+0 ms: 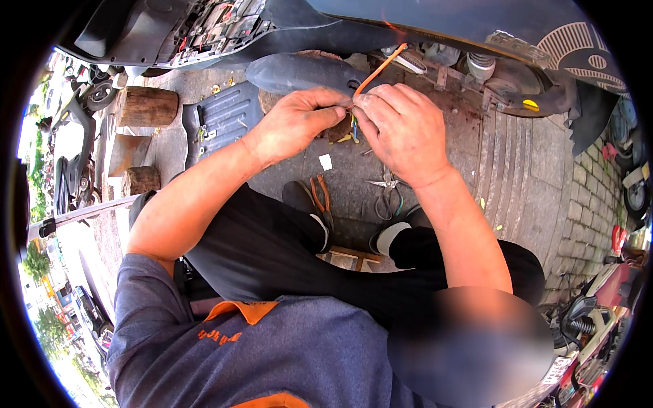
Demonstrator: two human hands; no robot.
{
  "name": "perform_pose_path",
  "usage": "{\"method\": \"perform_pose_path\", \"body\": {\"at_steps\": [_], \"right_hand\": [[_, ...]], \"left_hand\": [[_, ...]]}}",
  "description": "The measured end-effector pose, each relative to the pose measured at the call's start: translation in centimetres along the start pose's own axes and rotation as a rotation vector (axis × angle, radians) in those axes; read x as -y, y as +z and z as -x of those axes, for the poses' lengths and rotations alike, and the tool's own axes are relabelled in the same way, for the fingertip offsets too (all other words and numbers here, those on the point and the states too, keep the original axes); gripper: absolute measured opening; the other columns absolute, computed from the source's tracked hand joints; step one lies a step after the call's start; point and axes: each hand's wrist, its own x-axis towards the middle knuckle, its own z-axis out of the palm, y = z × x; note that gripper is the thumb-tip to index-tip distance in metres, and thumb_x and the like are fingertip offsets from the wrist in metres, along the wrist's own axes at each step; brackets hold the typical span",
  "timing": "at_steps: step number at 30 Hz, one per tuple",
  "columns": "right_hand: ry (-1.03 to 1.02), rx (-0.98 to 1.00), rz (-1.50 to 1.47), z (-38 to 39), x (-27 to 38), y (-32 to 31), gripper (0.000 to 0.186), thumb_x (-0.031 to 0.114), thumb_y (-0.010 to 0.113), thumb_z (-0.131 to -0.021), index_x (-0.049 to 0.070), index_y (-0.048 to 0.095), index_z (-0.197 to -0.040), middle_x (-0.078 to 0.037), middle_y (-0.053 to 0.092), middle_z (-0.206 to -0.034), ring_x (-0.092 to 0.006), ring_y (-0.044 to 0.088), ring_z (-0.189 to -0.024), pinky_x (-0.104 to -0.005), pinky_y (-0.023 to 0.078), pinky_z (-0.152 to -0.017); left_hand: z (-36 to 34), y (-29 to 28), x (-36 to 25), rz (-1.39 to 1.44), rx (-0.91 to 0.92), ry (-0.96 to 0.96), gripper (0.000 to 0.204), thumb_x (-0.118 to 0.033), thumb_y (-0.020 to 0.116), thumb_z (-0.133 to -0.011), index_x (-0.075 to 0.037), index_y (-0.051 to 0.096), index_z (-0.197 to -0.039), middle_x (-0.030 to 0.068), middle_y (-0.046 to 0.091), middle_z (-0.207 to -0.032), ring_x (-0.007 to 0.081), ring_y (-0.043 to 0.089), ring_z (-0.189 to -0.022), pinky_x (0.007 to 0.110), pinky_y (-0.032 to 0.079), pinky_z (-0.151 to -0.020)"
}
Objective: The person sits on a low stool and works on the exposed wiring of a scooter. They strip the ends of several colored wires, twist them together, and wrap the connections with black electrical tape. The person uses pliers and a screwdriver during the process before standing up and walking away.
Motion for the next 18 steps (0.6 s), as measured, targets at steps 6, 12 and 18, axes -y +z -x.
{"method": "perform_pose_path", "body": {"at_steps": [6, 12, 18], "right_hand": [[-0.047, 0.018, 0.059, 0.3, -0.3, -0.1, 0.021, 0.013, 0.086, -0.082, 0.011, 0.076, -0.101, -0.001, 0.070, -0.096, -0.0229, 0.069, -0.085, -0.0372, 0.058, -0.075], [-0.056, 0.000, 0.076, 0.1, -0.2, 0.0, 0.024, 0.012, 0.085, -0.080, 0.011, 0.072, -0.100, -0.001, 0.069, -0.096, -0.0232, 0.069, -0.086, -0.0374, 0.058, -0.076], [0.156, 0.049, -0.063, -0.2, 0.3, 0.2, 0.016, 0.010, 0.081, -0.086, 0.011, 0.071, -0.099, -0.004, 0.069, -0.092, -0.0290, 0.071, -0.083, -0.0409, 0.059, -0.073]], "left_hand": [[0.6, 0.3, -2.9, 0.014, -0.047, -0.191, 0.029, -0.020, 0.065, -0.109, -0.001, 0.076, -0.128, -0.0033, 0.070, -0.095, 0.0068, 0.057, -0.085, 0.028, 0.048, -0.078], [0.2, 0.1, -1.4, 0.140, -0.047, -0.188, 0.028, -0.025, 0.070, -0.106, -0.005, 0.079, -0.123, -0.0049, 0.070, -0.095, 0.0043, 0.055, -0.082, 0.024, 0.044, -0.074], [0.5, 0.0, -2.4, 0.053, -0.067, -0.200, 0.026, -0.023, 0.070, -0.106, -0.004, 0.079, -0.122, -0.0046, 0.070, -0.094, 0.0052, 0.058, -0.083, 0.026, 0.048, -0.075]]}}
